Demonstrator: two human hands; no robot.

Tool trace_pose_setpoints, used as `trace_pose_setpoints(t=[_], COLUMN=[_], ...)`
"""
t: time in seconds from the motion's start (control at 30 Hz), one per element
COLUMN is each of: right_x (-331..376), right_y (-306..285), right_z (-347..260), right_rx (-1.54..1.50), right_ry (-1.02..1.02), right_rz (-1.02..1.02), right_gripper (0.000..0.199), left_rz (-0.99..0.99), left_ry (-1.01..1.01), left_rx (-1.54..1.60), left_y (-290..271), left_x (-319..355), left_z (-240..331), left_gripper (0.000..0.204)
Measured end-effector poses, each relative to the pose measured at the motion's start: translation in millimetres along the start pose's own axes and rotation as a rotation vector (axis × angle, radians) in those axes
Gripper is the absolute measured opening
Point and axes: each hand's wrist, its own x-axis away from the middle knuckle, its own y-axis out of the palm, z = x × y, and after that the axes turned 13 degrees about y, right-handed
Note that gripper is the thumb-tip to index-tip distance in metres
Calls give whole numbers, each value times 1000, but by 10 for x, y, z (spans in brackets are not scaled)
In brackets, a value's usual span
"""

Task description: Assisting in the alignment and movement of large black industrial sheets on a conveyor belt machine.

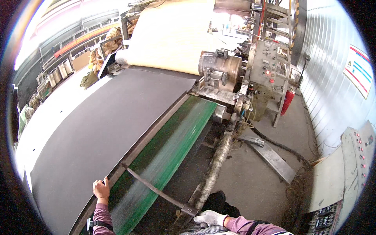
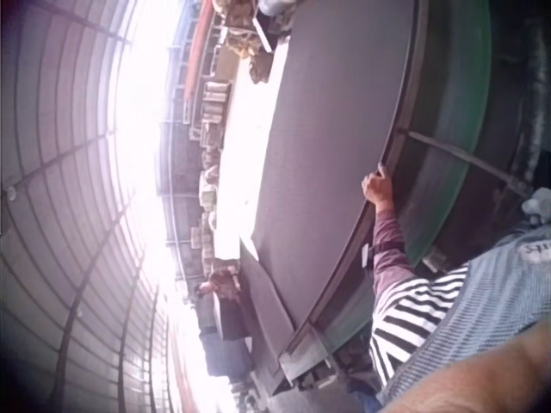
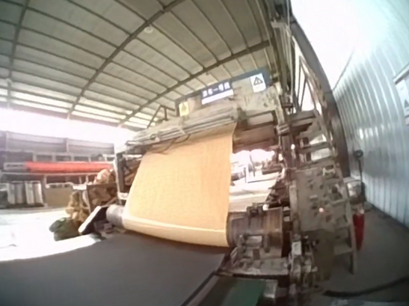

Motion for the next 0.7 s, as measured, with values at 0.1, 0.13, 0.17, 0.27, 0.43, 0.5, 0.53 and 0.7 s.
trace_pose_setpoints(t=[0.1,0.13,0.17,0.27,0.43,0.5,0.53,0.7], right_x=[0,1,1,2,51,68,68,29], right_y=[6,9,12,15,42,44,33,49], right_z=[-13,-17,-25,-48,-32,3,26,128], right_rx=[-18,-30,-14,22,48,-15,-40,-175], right_ry=[8,15,-2,-11,-40,-50,-50,-86], right_rz=[-5,1,16,34,55,55,48,-3], right_gripper=[39,39,40,38,35,36,36,35], left_rz=[5,-44,-55,-195,-268,-214,-17,-423], left_ry=[10,-12,-3,11,205,612,783,-94], left_rx=[0,16,21,102,770,348,105,261], left_y=[88,91,81,74,221,228,210,-152], left_x=[-326,-432,-547,-894,-1020,-738,-519,318], left_z=[477,639,789,1147,624,-61,-428,-1562], left_gripper=[59,61,64,68,57,41,39,43])
